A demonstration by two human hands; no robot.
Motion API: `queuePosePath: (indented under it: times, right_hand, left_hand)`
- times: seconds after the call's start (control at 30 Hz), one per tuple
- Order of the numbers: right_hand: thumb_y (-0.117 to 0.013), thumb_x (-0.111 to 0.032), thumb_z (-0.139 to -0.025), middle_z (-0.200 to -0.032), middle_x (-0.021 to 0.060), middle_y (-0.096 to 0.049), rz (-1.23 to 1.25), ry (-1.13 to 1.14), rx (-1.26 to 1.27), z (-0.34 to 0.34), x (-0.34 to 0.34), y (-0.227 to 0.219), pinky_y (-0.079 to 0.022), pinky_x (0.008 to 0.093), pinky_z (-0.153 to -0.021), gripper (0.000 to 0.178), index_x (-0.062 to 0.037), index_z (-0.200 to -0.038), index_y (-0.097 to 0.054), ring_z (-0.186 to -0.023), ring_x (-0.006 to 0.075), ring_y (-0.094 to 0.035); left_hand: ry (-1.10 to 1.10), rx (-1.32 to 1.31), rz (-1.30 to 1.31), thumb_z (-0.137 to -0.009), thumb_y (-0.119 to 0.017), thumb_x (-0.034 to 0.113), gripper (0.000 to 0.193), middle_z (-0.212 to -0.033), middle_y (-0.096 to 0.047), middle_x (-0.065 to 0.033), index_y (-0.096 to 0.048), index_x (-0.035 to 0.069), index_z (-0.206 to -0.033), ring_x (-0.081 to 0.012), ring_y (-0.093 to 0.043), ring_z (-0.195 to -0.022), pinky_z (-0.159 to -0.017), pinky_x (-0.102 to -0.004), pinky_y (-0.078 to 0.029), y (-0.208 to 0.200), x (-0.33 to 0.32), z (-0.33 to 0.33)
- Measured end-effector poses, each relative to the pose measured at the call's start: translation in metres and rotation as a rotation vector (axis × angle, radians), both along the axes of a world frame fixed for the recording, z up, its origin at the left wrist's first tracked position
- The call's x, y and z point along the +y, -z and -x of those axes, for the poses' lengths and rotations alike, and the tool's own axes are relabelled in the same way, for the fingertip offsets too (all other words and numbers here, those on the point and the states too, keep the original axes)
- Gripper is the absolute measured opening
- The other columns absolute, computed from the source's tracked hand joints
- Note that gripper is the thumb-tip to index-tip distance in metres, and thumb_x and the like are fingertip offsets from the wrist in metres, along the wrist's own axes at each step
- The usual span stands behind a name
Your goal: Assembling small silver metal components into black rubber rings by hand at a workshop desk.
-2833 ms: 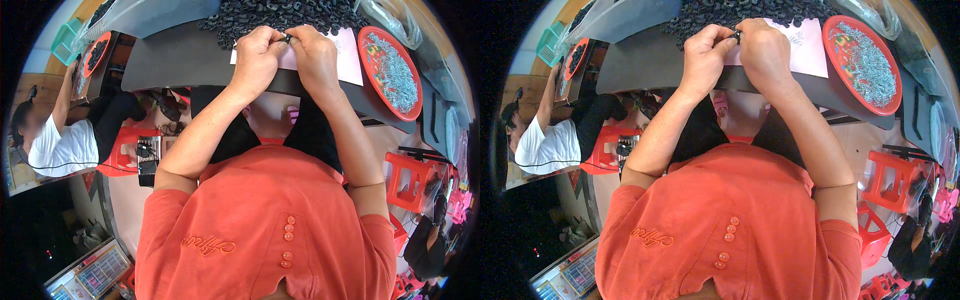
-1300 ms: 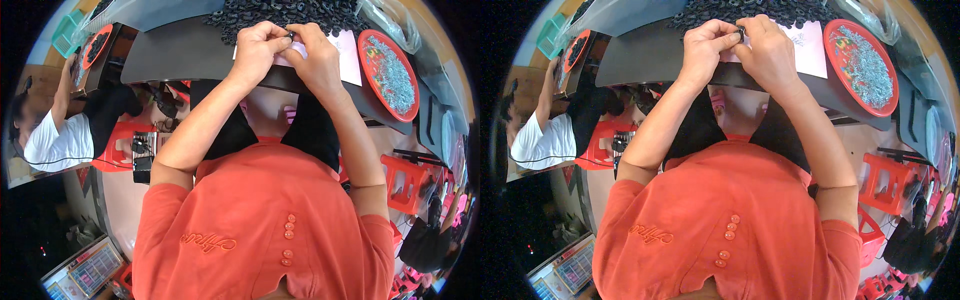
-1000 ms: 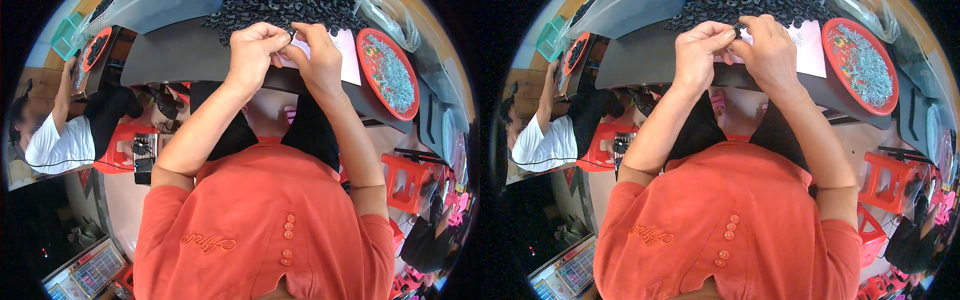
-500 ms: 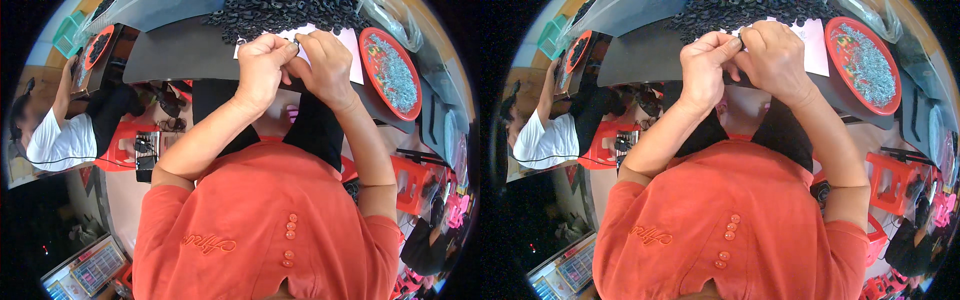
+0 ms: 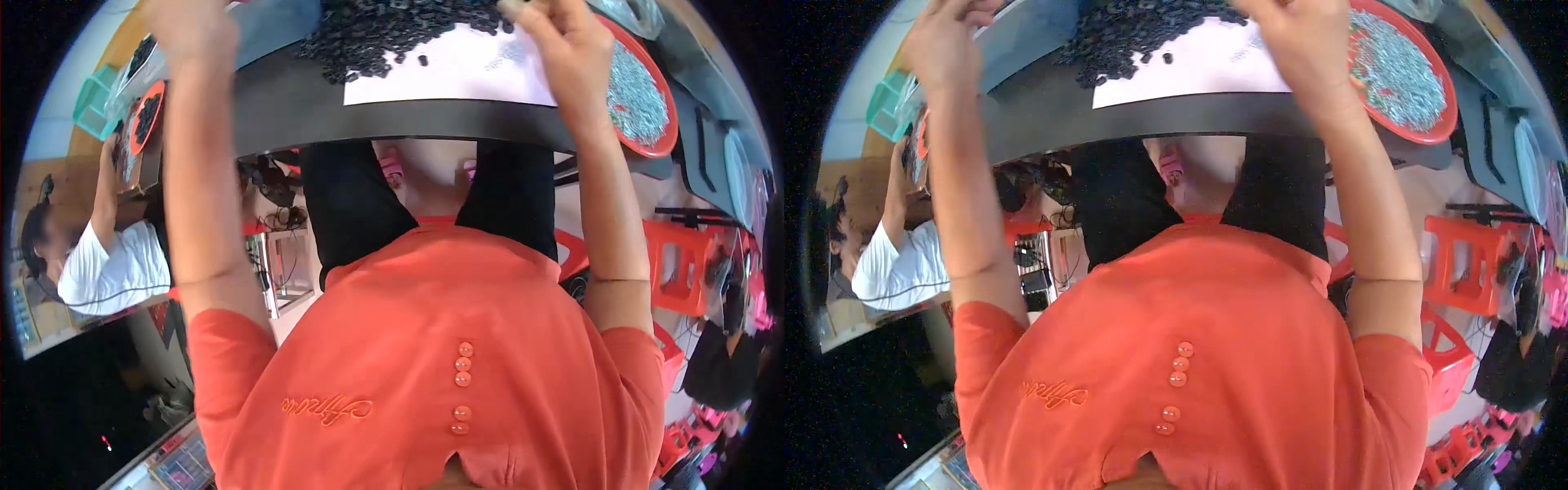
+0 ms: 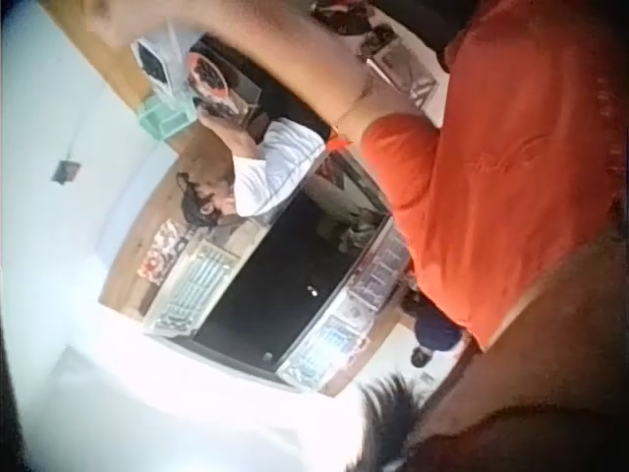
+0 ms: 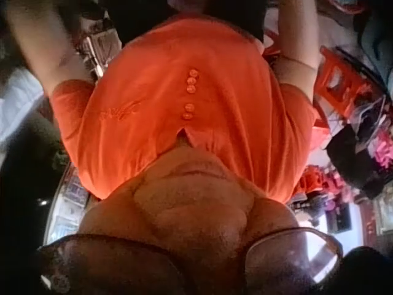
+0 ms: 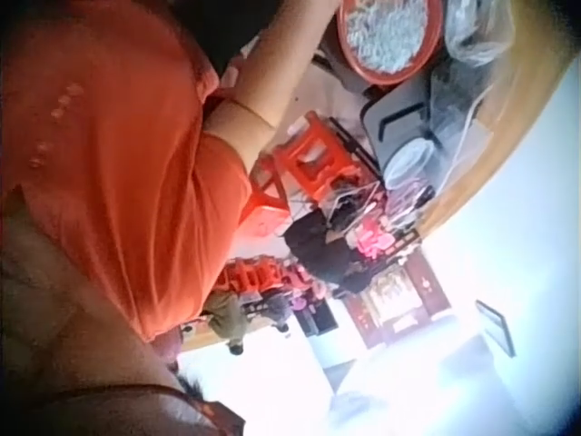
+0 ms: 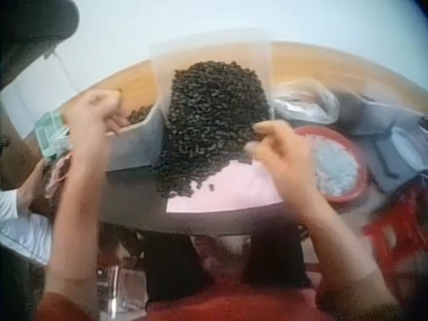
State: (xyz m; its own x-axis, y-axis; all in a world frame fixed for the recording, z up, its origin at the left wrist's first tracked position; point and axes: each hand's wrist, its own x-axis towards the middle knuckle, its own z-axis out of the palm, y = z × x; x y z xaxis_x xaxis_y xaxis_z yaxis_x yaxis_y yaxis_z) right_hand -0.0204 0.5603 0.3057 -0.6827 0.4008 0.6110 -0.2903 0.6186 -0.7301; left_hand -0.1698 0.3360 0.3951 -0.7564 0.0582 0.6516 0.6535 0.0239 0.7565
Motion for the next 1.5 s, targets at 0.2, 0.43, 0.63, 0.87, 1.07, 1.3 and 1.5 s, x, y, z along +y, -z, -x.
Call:
queuePosePath:
  times: [0.2,0.43,0.63,0.87,1.07,1.3,1.5]
  right_hand:
    - [-0.065,-0.006,-0.083,-0.07,0.0005,-0.059,0.249,-0.034,0.024,-0.001,0.038,0.03,-0.044,0.0225,-0.058,0.017,0.0008,-0.098,-0.064,-0.063,0.0072,-0.053]
    - [-0.065,-0.006,-0.082,-0.068,-0.0004,-0.059,0.267,0.0,-0.032,-0.006,0.039,0.048,-0.043,0.0226,-0.056,0.014,0.0004,-0.095,-0.065,-0.061,0.0066,-0.053]
    - [-0.065,-0.006,-0.081,-0.067,0.0013,-0.06,0.253,-0.03,-0.008,-0.007,0.031,0.043,-0.043,0.0233,-0.055,0.014,0.0002,-0.093,-0.066,-0.061,0.0073,-0.055]
    - [-0.064,-0.007,-0.08,-0.065,0.0038,-0.061,0.303,-0.244,0.287,0.008,0.028,0.048,-0.045,0.0253,-0.055,0.014,0.0006,-0.092,-0.066,-0.061,0.0093,-0.057]
    - [-0.062,-0.008,-0.081,-0.066,0.0051,-0.062,0.102,0.008,-0.062,-0.001,0.027,0.04,-0.045,0.0259,-0.056,0.014,0.0011,-0.091,-0.066,-0.061,0.0104,-0.057]
    - [-0.061,-0.004,-0.08,-0.069,0.0039,-0.062,0.084,0.01,-0.077,0.003,0.03,0.046,-0.044,0.0241,-0.055,0.015,0.0011,-0.093,-0.065,-0.062,0.0098,-0.056]
    - [-0.066,-0.017,-0.079,-0.079,0.0173,-0.068,-0.033,0.059,-0.091,0.015,0.029,0.051,-0.051,0.0366,-0.066,0.018,-0.0031,-0.089,-0.07,-0.075,0.0291,-0.067]
  left_hand:
    - [-0.266,0.367,0.581,-0.074,-0.066,0.006,0.019,-0.076,-0.061,-0.0089,-0.066,-0.001,-0.092,-0.0218,-0.058,-0.068,-0.059,-0.0338,-0.045,-0.006,-0.018,0.112]
    - [0.147,0.685,0.698,-0.076,-0.067,0.02,0.019,-0.078,-0.067,-0.0107,-0.067,0.002,-0.082,-0.0274,-0.064,-0.074,-0.065,-0.0371,-0.052,0.103,0.079,-0.03]
    - [0.12,0.468,0.936,-0.074,-0.072,0.019,0.022,-0.092,-0.063,-0.0134,-0.065,0.002,-0.085,-0.0311,-0.059,-0.09,-0.075,-0.0416,-0.05,0.15,0.116,-0.061]
    - [0.138,0.387,0.832,-0.075,-0.071,0.015,0.016,-0.089,-0.062,-0.0139,-0.063,0.003,-0.081,-0.031,-0.059,-0.087,-0.072,-0.0427,-0.05,0.155,0.113,-0.046]
    - [0.093,0.443,0.831,-0.074,-0.069,0.013,0.014,-0.089,-0.062,-0.014,-0.063,0.002,-0.08,-0.0313,-0.059,-0.087,-0.072,-0.0429,-0.05,0.156,0.109,-0.051]
    - [0.052,0.436,0.815,-0.077,-0.07,0.015,0.013,-0.085,-0.063,-0.0101,-0.064,0.004,-0.081,-0.0298,-0.061,-0.086,-0.073,-0.0411,-0.05,0.159,0.112,-0.047]
    - [0.18,0.324,0.445,-0.077,-0.07,0.002,0.009,-0.076,-0.065,-0.0111,-0.062,0.0,-0.081,-0.0198,-0.064,-0.066,-0.062,-0.0291,-0.05,0.155,0.11,-0.045]
